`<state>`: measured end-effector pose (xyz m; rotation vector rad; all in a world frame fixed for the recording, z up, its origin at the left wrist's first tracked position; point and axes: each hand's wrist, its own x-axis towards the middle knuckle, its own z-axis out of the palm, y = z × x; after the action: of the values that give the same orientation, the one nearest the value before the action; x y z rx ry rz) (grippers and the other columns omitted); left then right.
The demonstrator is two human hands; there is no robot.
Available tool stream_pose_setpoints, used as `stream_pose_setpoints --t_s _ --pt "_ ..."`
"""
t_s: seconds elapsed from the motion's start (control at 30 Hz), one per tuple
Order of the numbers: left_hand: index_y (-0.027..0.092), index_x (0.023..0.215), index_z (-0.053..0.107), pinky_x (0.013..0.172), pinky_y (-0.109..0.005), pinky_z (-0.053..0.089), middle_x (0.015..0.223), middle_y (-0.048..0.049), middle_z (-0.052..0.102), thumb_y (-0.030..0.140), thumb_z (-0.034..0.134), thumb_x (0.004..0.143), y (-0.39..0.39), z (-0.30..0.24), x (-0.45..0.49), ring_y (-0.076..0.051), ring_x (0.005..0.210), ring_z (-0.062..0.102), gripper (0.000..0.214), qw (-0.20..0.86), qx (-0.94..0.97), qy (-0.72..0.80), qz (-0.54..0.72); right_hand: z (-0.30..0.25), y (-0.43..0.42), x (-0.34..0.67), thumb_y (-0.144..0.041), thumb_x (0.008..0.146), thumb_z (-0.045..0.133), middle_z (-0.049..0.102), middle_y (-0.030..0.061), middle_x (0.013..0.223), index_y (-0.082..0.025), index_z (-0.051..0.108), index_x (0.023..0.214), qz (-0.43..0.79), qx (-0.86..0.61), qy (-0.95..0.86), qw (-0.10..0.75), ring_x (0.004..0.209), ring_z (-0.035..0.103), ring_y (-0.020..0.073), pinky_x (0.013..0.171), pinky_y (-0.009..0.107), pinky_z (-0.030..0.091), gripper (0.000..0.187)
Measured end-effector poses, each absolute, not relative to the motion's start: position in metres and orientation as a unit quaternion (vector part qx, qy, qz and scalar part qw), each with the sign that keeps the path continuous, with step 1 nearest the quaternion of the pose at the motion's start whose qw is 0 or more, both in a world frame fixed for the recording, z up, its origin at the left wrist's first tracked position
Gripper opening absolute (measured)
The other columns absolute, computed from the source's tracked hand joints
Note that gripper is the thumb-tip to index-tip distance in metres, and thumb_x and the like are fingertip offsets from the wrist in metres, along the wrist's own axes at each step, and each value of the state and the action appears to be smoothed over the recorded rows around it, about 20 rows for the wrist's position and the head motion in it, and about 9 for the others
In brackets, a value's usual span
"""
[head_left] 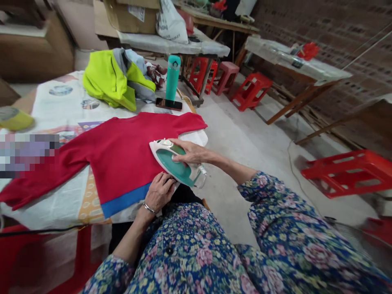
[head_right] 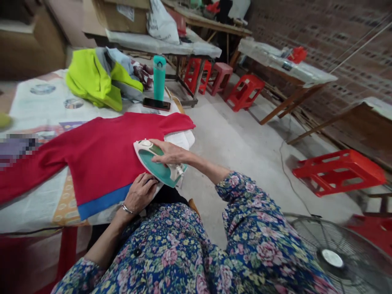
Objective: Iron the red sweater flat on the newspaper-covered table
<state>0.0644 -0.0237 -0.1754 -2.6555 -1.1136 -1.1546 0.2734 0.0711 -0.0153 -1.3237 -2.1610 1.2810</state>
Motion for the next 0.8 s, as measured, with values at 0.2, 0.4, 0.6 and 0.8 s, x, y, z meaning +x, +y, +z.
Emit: stream_pose_setpoints --t_s 0.2,0.4,0.6,0.8 --pt "0.022 0.122 0.075 0.102 -0.043 0.061 0.114 -0.0112 0.079 0.013 0.065 0.103 -0.042 -0.187 0.068 -0.026 0.108 0.073 0.023 0.101 -0.77 -0.465 -0.425 -0.029 0.067 0.265 -0.027 0.101 0.07 0.076 0.0097 0.125 -0.025 0.042 0.176 0.497 -0.453 -0.719 0.177 0.056 0.061 0.01 0.056 0.027 0.059 0.08" --pt "0.024 0.131 0.075 0.116 -0.046 0.06 0.122 -0.0108 0.08 0.011 0.065 0.101 -0.052 -0.2 0.066 -0.025 0.116 0.075 0.035 0.081 -0.788 -0.449 -0.413 -0.025 0.092 0.216 -0.02 0.102 0.065 0.064 -0.004 0.073 -0.016 0.044 0.173 0.452 -0.475 -0.735 0.171 0.055 0.065 0.0166 0.063 0.029 0.061 0.074" --pt "0.025 0.122 0.075 0.115 -0.049 0.062 0.112 -0.0087 0.079 0.012 0.061 0.103 -0.055 -0.199 0.071 -0.024 0.109 0.076 0.027 0.075 -0.789 -0.467 -0.393 -0.014 0.122 0.16 -0.016 0.102 0.06 0.064 -0.0033 0.075 -0.016 0.054 0.164 0.414 -0.457 -0.763 0.193 0.063 0.069 0.0185 0.072 0.033 0.064 0.062" --pt "0.028 0.121 0.077 0.117 -0.05 0.058 0.113 -0.0071 0.081 0.014 0.064 0.103 -0.073 -0.193 0.057 -0.024 0.107 0.075 0.027 0.094 -0.759 -0.519 -0.383 -0.011 0.124 0.149 -0.022 0.103 0.061 0.067 -0.0013 0.084 -0.02 0.055 0.162 0.452 -0.441 -0.749 0.202 0.058 0.067 0.0173 0.064 0.031 0.062 0.059"
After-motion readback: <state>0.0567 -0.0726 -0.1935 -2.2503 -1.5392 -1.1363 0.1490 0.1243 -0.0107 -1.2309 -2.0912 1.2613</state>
